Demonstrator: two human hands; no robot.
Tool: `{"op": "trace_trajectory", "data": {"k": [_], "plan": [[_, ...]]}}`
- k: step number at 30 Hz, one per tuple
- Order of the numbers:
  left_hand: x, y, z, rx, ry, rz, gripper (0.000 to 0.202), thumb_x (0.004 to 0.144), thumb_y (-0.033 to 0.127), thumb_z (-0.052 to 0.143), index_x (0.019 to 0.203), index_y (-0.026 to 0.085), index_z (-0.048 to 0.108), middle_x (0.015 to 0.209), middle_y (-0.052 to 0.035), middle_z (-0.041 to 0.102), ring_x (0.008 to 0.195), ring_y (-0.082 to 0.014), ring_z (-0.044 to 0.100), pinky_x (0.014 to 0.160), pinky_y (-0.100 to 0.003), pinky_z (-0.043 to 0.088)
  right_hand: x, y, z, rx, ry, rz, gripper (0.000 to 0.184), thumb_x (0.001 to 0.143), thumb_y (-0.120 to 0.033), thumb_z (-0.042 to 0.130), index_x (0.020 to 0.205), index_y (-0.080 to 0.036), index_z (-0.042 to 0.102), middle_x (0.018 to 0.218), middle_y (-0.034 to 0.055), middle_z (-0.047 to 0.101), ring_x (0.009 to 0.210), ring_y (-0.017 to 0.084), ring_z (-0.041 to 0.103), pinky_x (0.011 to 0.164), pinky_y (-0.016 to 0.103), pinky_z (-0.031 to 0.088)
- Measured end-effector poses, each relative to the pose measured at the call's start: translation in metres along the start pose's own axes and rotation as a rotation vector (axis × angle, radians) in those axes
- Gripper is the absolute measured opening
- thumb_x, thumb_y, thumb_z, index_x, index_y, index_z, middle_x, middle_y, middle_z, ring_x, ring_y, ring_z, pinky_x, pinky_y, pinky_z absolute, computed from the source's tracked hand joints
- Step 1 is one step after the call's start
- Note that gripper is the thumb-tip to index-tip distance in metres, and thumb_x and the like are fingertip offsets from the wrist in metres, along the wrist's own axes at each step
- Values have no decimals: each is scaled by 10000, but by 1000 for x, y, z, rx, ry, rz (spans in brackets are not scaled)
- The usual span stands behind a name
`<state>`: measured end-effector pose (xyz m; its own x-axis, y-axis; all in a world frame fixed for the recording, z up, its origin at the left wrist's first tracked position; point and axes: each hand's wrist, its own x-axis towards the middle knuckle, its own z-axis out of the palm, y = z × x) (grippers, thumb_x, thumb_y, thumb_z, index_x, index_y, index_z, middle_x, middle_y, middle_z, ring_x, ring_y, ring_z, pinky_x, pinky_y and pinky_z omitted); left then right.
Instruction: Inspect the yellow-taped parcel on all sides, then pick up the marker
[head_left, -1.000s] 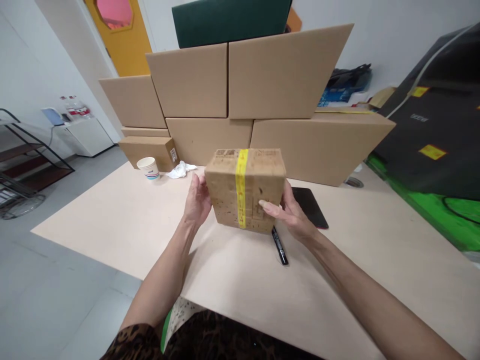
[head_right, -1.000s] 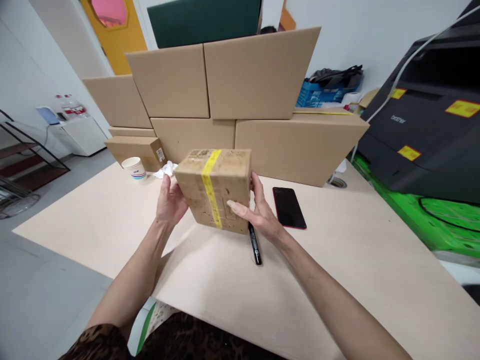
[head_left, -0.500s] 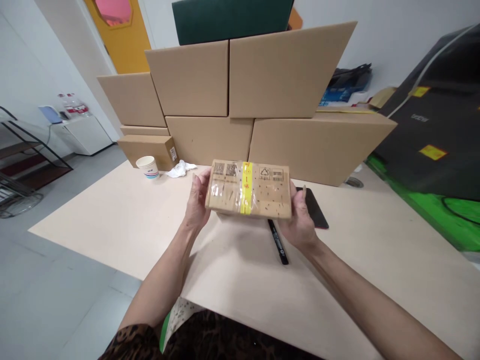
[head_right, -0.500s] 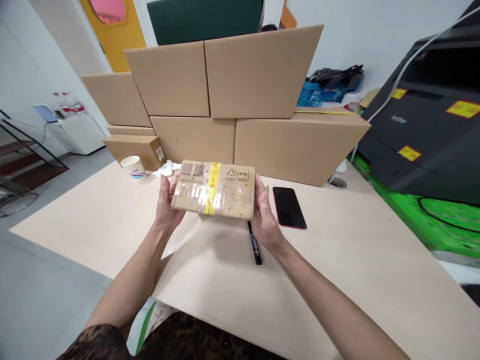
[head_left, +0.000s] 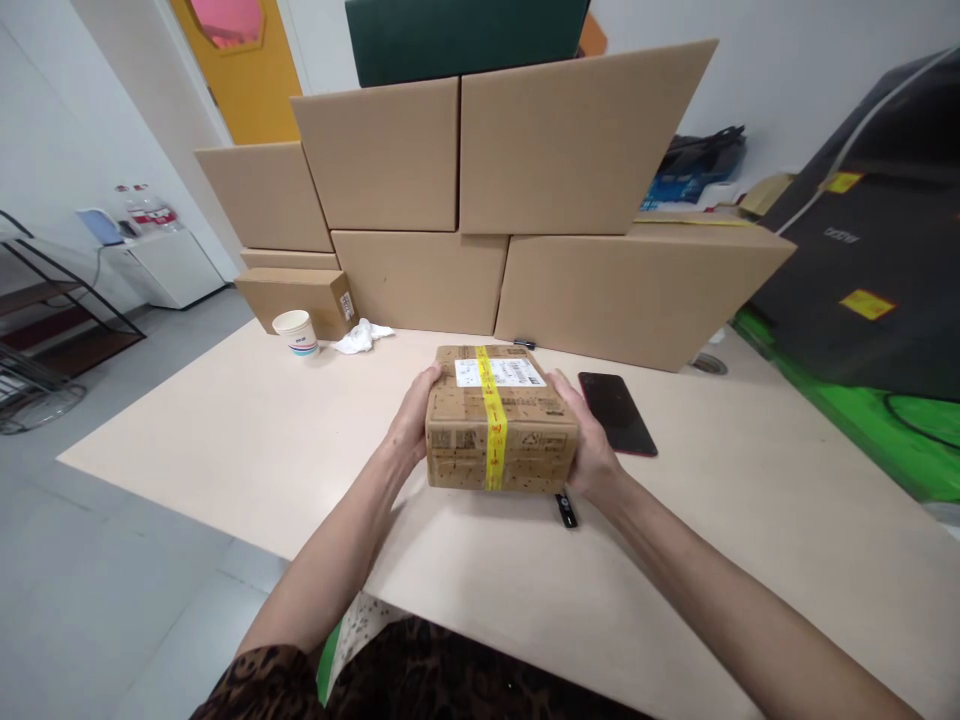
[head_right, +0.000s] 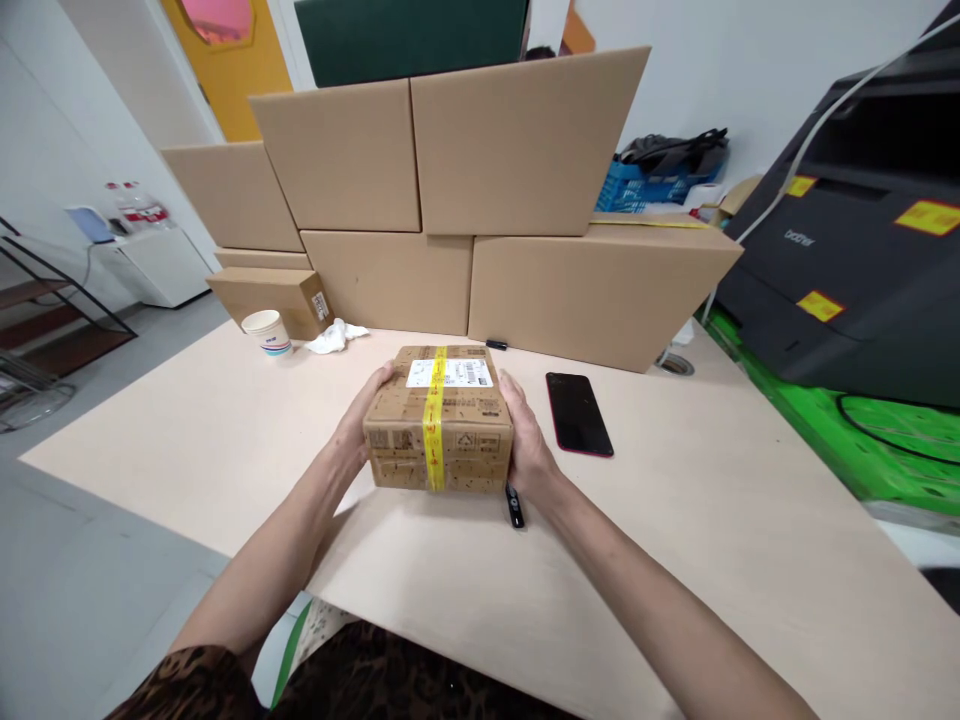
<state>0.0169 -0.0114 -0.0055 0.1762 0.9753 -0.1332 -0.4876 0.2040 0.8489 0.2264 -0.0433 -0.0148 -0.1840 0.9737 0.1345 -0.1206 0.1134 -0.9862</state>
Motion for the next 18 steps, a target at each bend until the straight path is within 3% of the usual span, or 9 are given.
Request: {"op": "trace_trajectory", "data": {"k": [2,4,8,11,14,18], "plan": [[0,0,2,-23,-8,-118,467,821,562,780,1047,157,717,1043,-148,805,1102,-373,755,963,-486,619,2,1,0,139,-19,150,657,1007,-726,325,1478,-329,552,1425,88,695,1360,354,633,1040,604,576],[-2,2,5,-25,-21,-89,461,804,521,816,1069,162,703,1112,-140,799,1132,-360,747,991,-470,610,3,1,0,204,29,193,595,998,-688,425,1447,-326,574,1396,80,713,1347,350,643,1034,588,584],[-7,6,8,-28,23,191,552,766,418,876,1223,219,637,1367,-90,705,1272,-301,679,1082,-440,560,1,-2,0,154,87,17,526,994,-587,561,1467,-361,517,1504,42,637,1427,306,576,1101,531,555],[-10,11,7,-8,46,345,571,788,469,855,1257,245,619,1464,-74,631,1362,-294,610,1126,-446,521,-1,-7,1,175,100,-75,545,988,-554,577,1486,-355,481,1500,43,637,1445,297,559,1123,522,542],[-12,14,6,54,7,419,607,795,594,818,1262,257,630,1478,-70,620,1416,-326,556,1153,-475,485,-2,-10,2,220,99,-133,566,965,-525,611,1491,-366,478,1465,40,663,1427,295,575,1128,519,542],[-11,16,1,189,-153,438,874,732,707,817,1443,282,538,1495,-93,612,1470,-378,493,1205,-533,420,-3,-11,2,161,71,-163,543,986,-509,592,1498,-386,464,1452,41,670,1381,296,614,1115,528,548]]}}
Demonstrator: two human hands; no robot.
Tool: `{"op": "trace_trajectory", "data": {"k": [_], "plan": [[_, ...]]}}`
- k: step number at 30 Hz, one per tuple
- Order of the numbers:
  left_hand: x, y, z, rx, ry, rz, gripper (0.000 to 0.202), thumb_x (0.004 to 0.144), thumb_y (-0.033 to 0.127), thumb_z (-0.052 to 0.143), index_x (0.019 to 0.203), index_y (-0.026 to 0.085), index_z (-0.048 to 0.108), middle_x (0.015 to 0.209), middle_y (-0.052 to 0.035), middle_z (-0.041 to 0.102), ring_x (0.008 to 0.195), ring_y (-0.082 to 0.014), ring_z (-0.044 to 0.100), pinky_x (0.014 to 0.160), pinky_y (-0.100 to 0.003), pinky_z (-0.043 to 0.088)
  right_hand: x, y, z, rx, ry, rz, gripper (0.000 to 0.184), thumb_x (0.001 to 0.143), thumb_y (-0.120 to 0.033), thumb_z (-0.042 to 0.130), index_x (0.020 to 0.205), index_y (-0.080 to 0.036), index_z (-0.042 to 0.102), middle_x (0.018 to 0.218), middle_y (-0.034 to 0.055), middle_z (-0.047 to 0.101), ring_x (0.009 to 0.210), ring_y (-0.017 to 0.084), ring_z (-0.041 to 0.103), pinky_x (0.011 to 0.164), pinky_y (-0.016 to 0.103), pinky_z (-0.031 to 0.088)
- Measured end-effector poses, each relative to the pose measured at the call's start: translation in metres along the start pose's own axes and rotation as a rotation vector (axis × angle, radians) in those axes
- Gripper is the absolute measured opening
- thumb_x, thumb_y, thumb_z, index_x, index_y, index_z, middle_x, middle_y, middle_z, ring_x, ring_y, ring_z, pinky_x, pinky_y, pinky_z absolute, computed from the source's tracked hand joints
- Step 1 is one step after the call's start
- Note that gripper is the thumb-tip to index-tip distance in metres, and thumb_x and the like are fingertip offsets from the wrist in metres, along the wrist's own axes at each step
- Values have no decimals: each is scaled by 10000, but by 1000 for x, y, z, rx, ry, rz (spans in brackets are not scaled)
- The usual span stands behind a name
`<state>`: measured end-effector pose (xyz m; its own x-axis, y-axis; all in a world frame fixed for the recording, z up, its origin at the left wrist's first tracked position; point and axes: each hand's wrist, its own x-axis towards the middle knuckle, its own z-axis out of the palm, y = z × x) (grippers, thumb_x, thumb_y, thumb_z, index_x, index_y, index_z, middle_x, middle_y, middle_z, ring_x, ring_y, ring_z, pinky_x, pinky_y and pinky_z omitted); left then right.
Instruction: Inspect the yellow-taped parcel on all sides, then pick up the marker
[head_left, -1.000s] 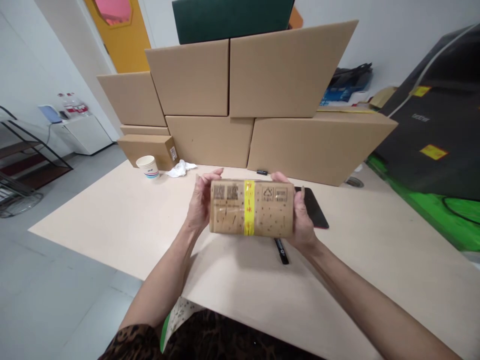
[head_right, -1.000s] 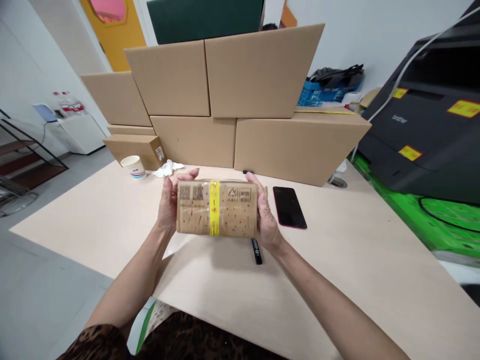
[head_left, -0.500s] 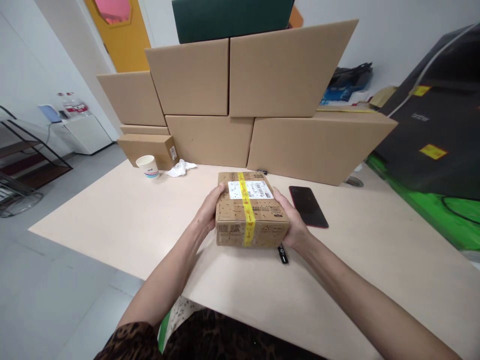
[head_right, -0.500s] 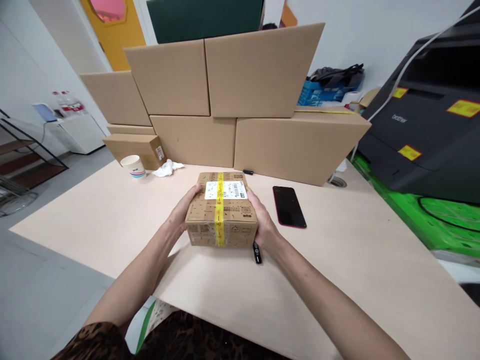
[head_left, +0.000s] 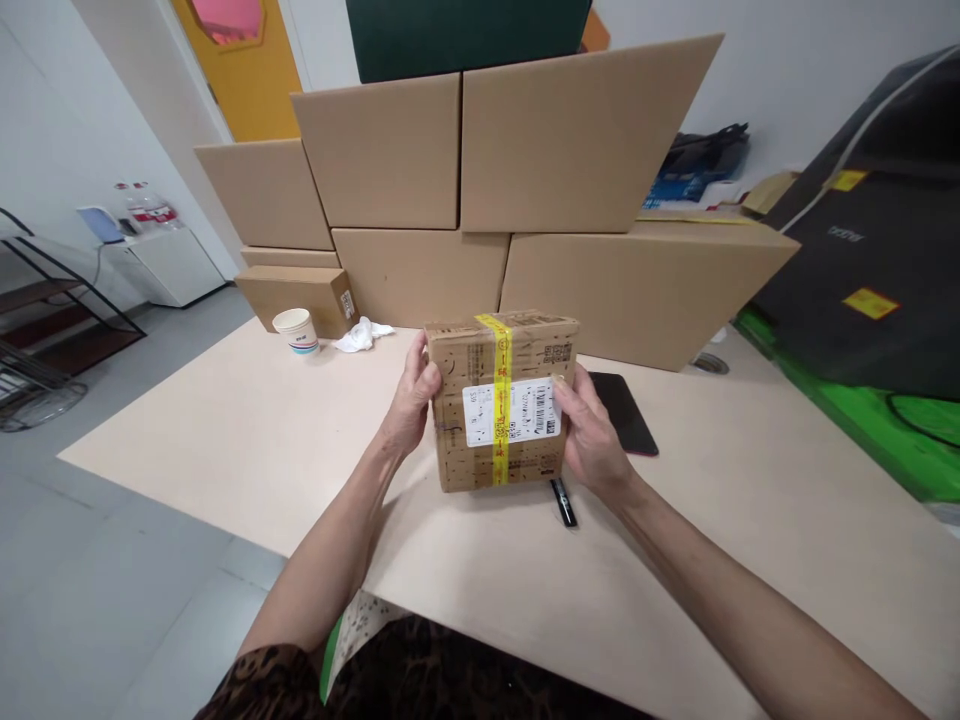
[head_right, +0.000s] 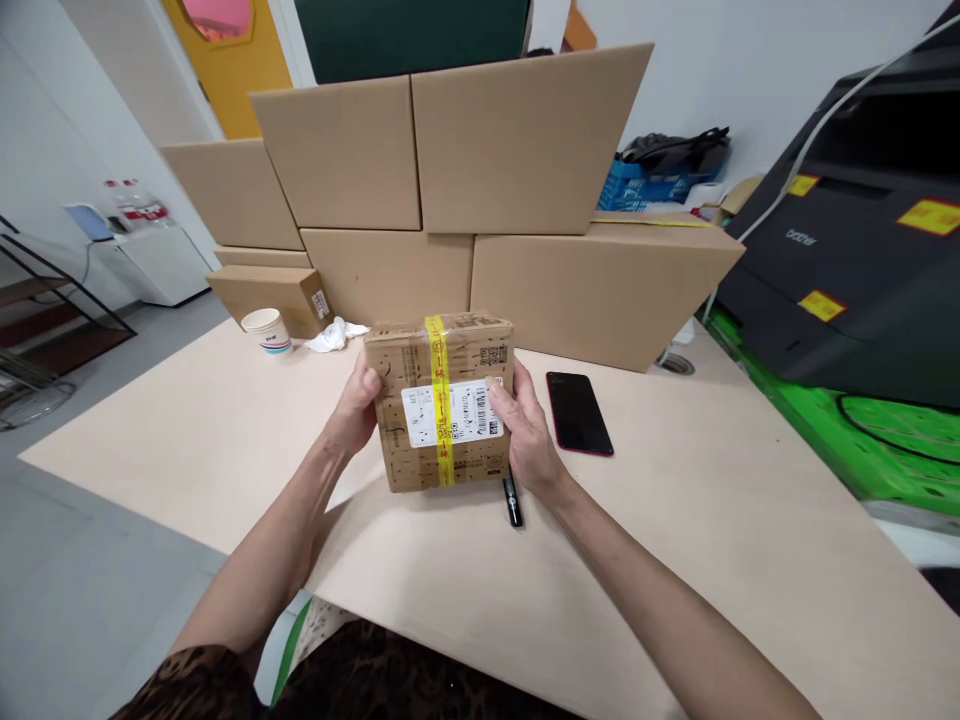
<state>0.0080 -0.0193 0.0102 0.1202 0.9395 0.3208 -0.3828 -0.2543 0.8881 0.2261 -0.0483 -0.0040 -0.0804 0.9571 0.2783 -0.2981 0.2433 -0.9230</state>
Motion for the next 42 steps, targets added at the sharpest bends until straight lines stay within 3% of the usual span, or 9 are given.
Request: {"op": "trace_trajectory", "data": {"k": [5,11,16,21,31,33,35,38,42], "plan": [[2,-2,-9,103,-86,75,1086,649,537,918,1572,284,404,1628,-132,469,1543,-412,390,1290,-592,291,3,-3,-5,-93,-17,-34,597,929,-555,682,1461,-366,487,1458,61,662,1363,315,619,1115,525,539],[4,0,-17,298,-288,246,1239,584,561,946,1616,296,314,1692,-140,337,1602,-429,249,1322,-600,227,16,-15,-33,-146,-175,-94,1150,724,-548,899,1643,-426,219,1619,62,506,1484,356,495,1225,608,414],[2,2,-20,409,-379,227,1303,646,522,935,1666,359,140,1722,-133,253,1604,-429,235,1310,-645,210,28,-27,-48,-273,-279,-153,1303,654,-521,957,1660,-457,131,1671,50,400,1553,371,398,1277,606,325],[-2,6,-16,496,-328,126,1489,641,442,973,1678,378,-94,1733,-168,242,1594,-450,254,1291,-716,187,32,-27,-44,-310,-276,-168,1291,670,-522,946,1663,-428,126,1681,67,373,1572,367,361,1291,599,295],[2,5,-16,445,-133,115,1352,577,585,957,1660,334,188,1620,-171,430,1442,-446,475,1202,-680,367,37,-31,-37,-447,-293,-102,1312,714,-665,850,1681,-379,12,1722,123,306,1558,368,379,1231,604,383],[3,3,-18,452,-48,125,1347,557,594,960,1648,329,217,1568,-168,480,1407,-443,502,1180,-682,389,33,-38,-43,-603,-218,-74,1267,764,-715,771,1688,-314,2,1698,174,335,1529,371,417,1158,574,472],[5,3,-20,452,37,143,1331,550,585,965,1636,333,238,1547,-159,496,1405,-438,502,1174,-675,400,20,-45,-53,-821,-139,-10,1118,858,-720,645,1686,-243,64,1545,209,523,1347,358,598,995,510,577],[7,2,-22,440,108,161,1302,553,563,973,1624,348,265,1546,-143,496,1420,-429,496,1181,-653,413,-9,-49,-69,-1261,-166,170,800,970,-546,524,1651,-225,252,1070,104,765,856,282,747,756,405,579],[8,2,-20,435,102,172,1314,567,548,975,1639,352,241,1587,-134,460,1461,-432,454,1206,-640,400,-45,-39,-75,-1666,-353,432,663,957,-325,493,1591,-150,406,1070,163,801,948,359,775,751,403,526]]}}
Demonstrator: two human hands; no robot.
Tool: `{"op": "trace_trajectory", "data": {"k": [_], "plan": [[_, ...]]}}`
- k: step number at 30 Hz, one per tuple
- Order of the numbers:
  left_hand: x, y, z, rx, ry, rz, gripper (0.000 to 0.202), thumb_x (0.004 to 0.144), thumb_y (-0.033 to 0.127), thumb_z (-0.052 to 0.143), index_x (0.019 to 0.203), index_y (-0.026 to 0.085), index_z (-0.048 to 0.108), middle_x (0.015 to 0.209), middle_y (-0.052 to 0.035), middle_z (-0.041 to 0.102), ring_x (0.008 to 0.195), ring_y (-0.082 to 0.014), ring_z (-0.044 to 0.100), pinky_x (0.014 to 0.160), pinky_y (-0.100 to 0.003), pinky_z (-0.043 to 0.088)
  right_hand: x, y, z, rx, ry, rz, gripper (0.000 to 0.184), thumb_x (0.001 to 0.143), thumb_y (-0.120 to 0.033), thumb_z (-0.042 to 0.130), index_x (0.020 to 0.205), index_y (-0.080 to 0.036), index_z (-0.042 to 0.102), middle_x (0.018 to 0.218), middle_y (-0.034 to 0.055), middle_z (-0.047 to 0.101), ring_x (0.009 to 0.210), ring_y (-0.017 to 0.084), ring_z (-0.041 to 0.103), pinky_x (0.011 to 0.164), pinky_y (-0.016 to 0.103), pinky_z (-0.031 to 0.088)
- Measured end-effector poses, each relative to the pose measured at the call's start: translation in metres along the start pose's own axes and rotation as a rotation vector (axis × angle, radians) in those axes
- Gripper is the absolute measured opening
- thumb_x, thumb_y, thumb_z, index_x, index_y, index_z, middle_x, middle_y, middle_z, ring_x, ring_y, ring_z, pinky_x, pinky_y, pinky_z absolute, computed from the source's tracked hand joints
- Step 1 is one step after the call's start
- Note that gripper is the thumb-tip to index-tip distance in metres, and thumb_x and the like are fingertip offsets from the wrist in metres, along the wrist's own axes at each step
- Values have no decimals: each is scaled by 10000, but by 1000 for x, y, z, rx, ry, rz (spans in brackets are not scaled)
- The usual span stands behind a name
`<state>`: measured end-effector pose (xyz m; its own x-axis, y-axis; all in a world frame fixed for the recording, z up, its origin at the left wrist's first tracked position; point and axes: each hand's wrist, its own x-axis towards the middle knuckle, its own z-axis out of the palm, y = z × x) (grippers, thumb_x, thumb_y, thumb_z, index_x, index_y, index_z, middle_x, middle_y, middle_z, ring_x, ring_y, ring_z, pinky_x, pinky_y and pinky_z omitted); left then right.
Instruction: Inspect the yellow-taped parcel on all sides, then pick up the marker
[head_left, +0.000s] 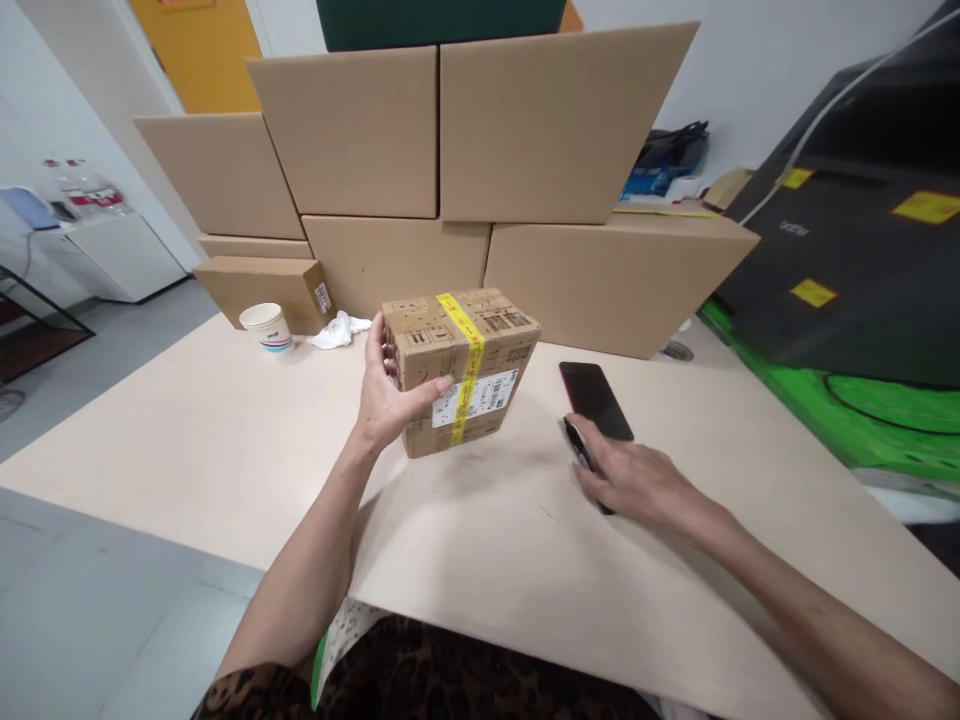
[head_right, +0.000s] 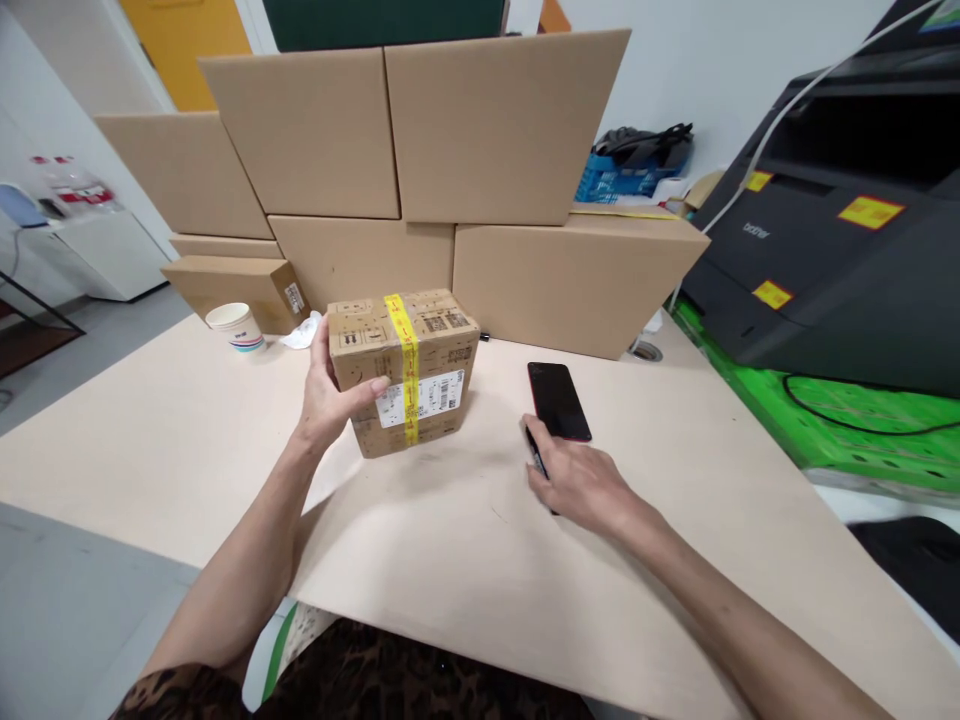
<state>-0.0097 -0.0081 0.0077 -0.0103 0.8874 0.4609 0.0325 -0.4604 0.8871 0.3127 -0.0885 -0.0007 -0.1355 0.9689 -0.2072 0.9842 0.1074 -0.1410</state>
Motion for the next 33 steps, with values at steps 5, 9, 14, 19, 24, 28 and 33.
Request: {"op": "trace_trajectory", "data": {"k": [5,9,14,19,24,28,33], "plan": [[-2,-1,4,0,-39,26,1318,573,534,980,1647,360,235,1616,-133,422,1469,-440,438,1208,-649,385,15,-16,16,-11,-30,30,642,954,-185,441,1588,-101,381,1180,233,782,1009,375,775,782,408,503],[-3,-4,4,5,-39,15,1316,587,534,976,1651,359,221,1596,-141,446,1465,-440,447,1208,-660,371,45,-22,11,0,97,70,588,994,-209,422,1563,-65,388,1134,267,779,986,402,767,770,441,513],[-2,-10,5,-19,-9,-2,1331,573,542,977,1651,337,223,1582,-147,481,1437,-420,491,1210,-640,379,66,-18,-7,247,282,16,557,1058,-472,405,1476,-121,519,1055,205,789,989,361,755,862,470,549],[-3,-13,8,-70,-19,2,1330,552,600,959,1645,338,249,1614,-141,476,1445,-426,494,1193,-623,405,79,-24,-14,1134,386,-387,827,903,-789,556,1548,-285,439,1497,138,621,1388,325,584,1106,542,512],[-9,-16,14,-191,-150,2,1306,552,620,947,1634,295,292,1595,-158,520,1473,-434,485,1196,-608,413,71,-37,-10,1325,146,-594,1163,767,-567,866,1675,-356,170,1705,119,402,1553,361,410,1249,639,350],[-14,-19,16,-246,-224,-42,1316,557,610,950,1639,275,280,1615,-182,497,1477,-450,485,1189,-616,427,59,-33,-11,1315,145,-598,1281,695,-465,934,1678,-393,117,1735,101,338,1587,367,352,1281,658,279],[-17,-16,13,-239,-258,-70,1354,531,628,954,1643,268,272,1621,-196,482,1509,-467,435,1211,-634,398,53,-32,-12,1311,212,-553,1358,645,-467,961,1682,-338,94,1750,140,283,1607,373,305,1294,632,258]]}}
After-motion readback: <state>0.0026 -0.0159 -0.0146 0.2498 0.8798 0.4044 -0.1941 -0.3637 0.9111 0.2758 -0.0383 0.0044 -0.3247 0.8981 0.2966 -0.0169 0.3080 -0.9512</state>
